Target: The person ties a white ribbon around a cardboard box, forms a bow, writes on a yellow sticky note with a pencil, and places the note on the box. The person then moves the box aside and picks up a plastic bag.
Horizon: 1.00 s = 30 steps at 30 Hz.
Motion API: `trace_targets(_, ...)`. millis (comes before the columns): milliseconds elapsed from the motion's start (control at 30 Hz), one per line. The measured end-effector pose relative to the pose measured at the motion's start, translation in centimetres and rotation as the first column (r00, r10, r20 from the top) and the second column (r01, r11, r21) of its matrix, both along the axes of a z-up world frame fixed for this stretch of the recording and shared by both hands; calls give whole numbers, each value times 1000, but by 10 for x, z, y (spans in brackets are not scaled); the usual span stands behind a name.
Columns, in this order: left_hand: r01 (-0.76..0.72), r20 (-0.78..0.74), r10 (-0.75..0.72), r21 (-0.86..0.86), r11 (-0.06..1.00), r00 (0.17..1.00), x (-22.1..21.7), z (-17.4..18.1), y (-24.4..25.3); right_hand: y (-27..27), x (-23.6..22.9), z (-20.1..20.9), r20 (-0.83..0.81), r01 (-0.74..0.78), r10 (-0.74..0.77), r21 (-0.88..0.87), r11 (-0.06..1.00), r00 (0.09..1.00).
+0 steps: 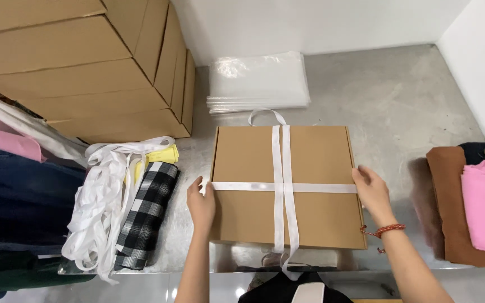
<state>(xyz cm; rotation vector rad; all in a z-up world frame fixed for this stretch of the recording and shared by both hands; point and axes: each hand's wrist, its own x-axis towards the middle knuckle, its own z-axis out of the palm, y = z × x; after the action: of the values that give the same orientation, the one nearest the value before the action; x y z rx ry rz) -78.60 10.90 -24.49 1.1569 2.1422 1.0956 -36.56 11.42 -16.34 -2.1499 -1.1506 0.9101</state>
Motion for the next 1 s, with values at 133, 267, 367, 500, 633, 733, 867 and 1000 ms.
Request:
trace_targets(133, -13, 243, 91, -304, 953, 966, -13, 4, -9, -21, 4, -20, -217, 33, -69, -165, 986, 974)
trace_targets(267, 82, 529, 122, -345, 935, 840, 7, 50, -19, -35, 1, -44, -473, 223, -265, -144, 964, 840)
trace_targets(367, 94, 632, 162, -351, 932, 757, -3, 30, -13, -33, 4, -48, -556, 268, -298, -136, 954, 776)
trace_targets(500, 105, 695, 182, -349, 931, 696, -16, -1, -2, -21, 22, -77, -613, 224, -282, -172, 959, 738)
trace_targets(633, 171, 689, 163, -389, 905, 706, 0, 58, -3, -17, 20, -60, -612, 211, -269, -167, 963, 743)
trace_targets(733, 181, 685, 157, -394, 901, 711, 8, 89, -4, -11, 24, -61, -595, 199, -259, -165, 966, 761)
trace_targets(867, 210, 638, 101, -393, 895, 763, 19, 116, -7, -3, 30, -74, -568, 176, -214, -122, 977, 794)
trace_targets(1000, 240, 563, 19, -381, 893, 826, 24, 126, -10, -13, -1, -21, -463, 153, -188, -113, 982, 866)
